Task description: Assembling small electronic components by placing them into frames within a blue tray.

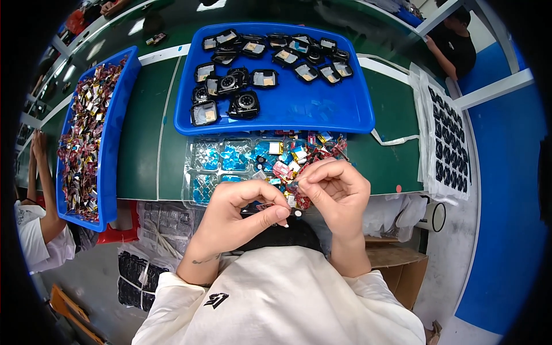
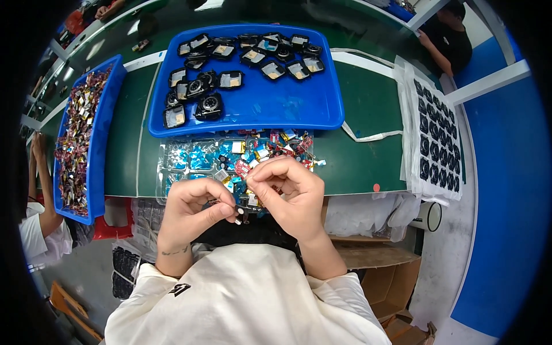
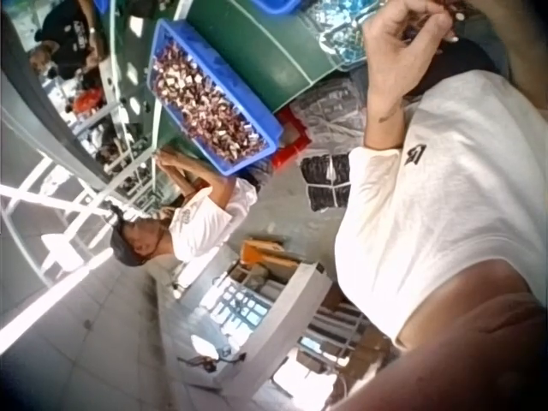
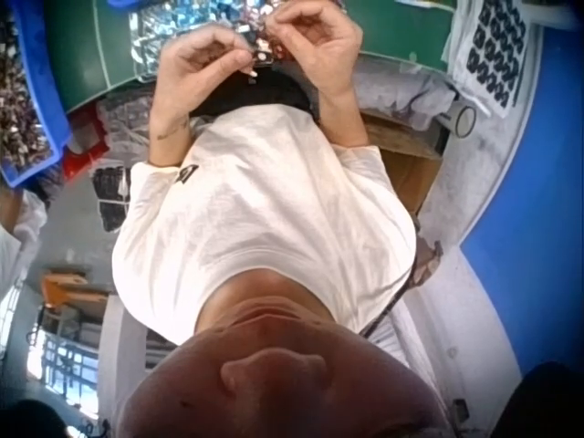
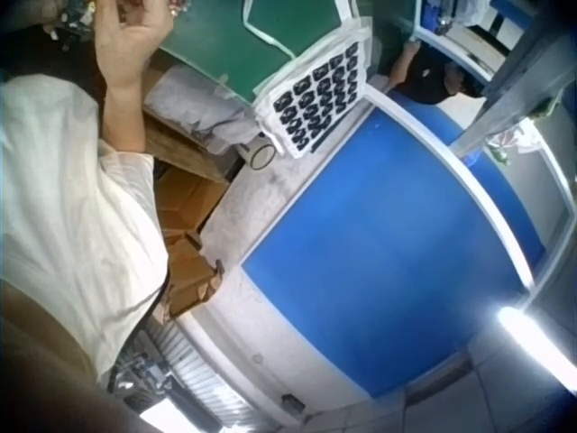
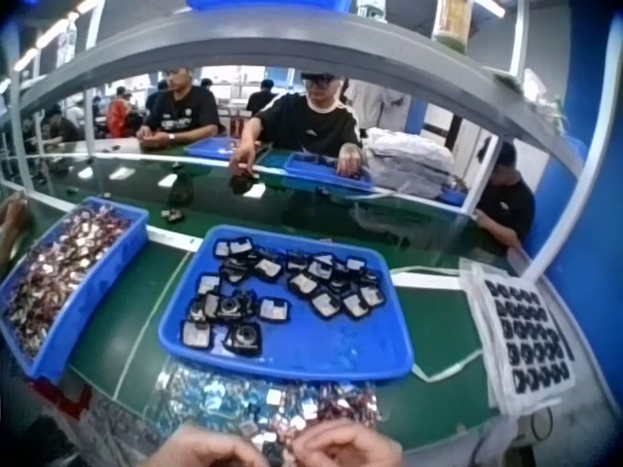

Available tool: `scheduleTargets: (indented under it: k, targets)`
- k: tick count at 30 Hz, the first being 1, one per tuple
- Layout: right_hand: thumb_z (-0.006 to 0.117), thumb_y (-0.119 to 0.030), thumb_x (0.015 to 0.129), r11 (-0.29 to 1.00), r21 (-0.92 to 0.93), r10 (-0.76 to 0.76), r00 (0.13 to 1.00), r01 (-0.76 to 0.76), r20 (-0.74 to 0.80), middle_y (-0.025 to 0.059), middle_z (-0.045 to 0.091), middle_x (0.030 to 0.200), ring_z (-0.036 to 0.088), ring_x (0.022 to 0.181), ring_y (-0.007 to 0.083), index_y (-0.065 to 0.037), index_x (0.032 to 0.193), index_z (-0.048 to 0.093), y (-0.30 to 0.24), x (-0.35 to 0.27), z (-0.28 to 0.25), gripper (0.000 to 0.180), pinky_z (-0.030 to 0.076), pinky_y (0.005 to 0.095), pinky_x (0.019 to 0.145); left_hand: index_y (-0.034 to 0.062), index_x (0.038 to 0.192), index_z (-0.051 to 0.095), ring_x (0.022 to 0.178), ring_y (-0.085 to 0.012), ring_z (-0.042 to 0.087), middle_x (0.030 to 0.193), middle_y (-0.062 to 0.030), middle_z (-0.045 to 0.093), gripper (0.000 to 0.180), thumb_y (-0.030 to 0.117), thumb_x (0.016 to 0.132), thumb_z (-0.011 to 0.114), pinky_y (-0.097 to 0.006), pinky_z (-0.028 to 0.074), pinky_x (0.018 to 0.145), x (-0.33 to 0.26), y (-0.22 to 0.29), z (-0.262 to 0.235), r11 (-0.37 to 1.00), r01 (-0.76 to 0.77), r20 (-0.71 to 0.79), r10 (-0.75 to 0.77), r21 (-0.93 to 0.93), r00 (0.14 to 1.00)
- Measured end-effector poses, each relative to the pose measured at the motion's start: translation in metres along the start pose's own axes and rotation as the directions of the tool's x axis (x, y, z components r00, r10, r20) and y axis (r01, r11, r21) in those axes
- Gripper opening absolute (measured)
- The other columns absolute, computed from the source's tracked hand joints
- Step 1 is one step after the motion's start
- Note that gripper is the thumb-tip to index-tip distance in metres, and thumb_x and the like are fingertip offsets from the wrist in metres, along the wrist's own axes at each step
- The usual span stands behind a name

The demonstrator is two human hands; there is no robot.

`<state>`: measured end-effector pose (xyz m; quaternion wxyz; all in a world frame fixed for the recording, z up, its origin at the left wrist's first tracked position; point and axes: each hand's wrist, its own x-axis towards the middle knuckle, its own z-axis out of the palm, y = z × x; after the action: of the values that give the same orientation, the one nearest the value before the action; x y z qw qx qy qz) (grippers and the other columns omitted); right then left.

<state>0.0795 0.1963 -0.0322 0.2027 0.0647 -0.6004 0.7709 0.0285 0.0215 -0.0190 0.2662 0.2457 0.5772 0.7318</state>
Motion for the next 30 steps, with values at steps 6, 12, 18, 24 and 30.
scheduleTargets:
  k: [6, 12, 18, 24, 30]
  targets:
    - [0.065, 0.007, 0.075, 0.648, -0.741, -0.081, 0.984, 0.175, 0.161, 0.0087, 0.064, 0.076, 0.062, 0.062, 0.018, 0.0, 0.089, 0.064, -0.012, 0.029, -0.005, 0.016, 0.05, 0.026, 0.056, -0.0028, 0.083, 0.062, 0.069, -0.0106, 0.06, 0.076, -0.0066, 0.064, 0.006, 0.002, 0.084, 0.065, -0.024, 0.049, 0.064, -0.001, 0.001, -0.008, 0.997, -0.07, -0.02, 0.071, 0.03, 0.997]
    - [0.064, 0.002, 0.076, 0.496, -0.746, -0.097, 0.882, 0.444, 0.46, 0.0097, 0.065, 0.093, 0.061, 0.088, 0.0276, -0.003, 0.097, 0.065, -0.018, 0.065, 0.007, 0.021, 0.048, 0.0346, 0.076, -0.0029, 0.089, 0.06, 0.072, -0.0101, 0.06, 0.083, -0.006, 0.063, 0.007, 0.003, 0.086, 0.063, -0.023, 0.049, 0.066, -0.005, -0.002, -0.01, 0.985, -0.1, -0.135, 0.081, -0.141, 0.988]
    - [0.065, -0.001, 0.075, 0.439, -0.681, 0.017, 0.752, 0.586, 0.659, 0.0071, 0.062, 0.109, 0.055, 0.102, 0.0267, -0.006, 0.107, 0.063, 0.02, 0.128, 0.005, 0.033, 0.045, 0.0351, 0.085, -0.0027, 0.091, 0.06, 0.072, -0.0091, 0.06, 0.081, -0.0051, 0.062, 0.009, 0.005, 0.087, 0.062, -0.022, 0.049, 0.065, -0.004, -0.001, -0.012, 0.979, -0.113, -0.195, 0.079, -0.17, 0.978]
    - [0.068, -0.007, 0.075, 0.478, -0.747, 0.317, 0.703, 0.462, 0.637, 0.0056, 0.059, 0.109, 0.051, 0.103, 0.0253, -0.01, 0.111, 0.065, 0.024, 0.159, 0.013, 0.036, 0.043, 0.0333, 0.091, -0.0021, 0.09, 0.061, 0.072, -0.0098, 0.059, 0.082, -0.005, 0.062, 0.011, 0.008, 0.087, 0.063, -0.023, 0.049, 0.068, -0.005, -0.006, -0.024, 0.929, -0.123, -0.14, 0.078, -0.348, 0.987]
    - [0.062, -0.013, 0.088, 0.831, -0.555, 0.298, 0.871, -0.035, 0.391, 0.01, 0.066, 0.096, 0.065, 0.081, 0.013, 0.001, 0.1, 0.067, 0.004, 0.128, 0.0, 0.019, 0.054, 0.0277, 0.07, -0.0022, 0.086, 0.062, 0.079, -0.0124, 0.061, 0.094, -0.011, 0.063, 0.009, 0.006, 0.085, 0.064, -0.024, 0.049, 0.071, -0.006, -0.002, -0.027, 0.938, -0.182, -0.198, 0.127, -0.295, 0.972]
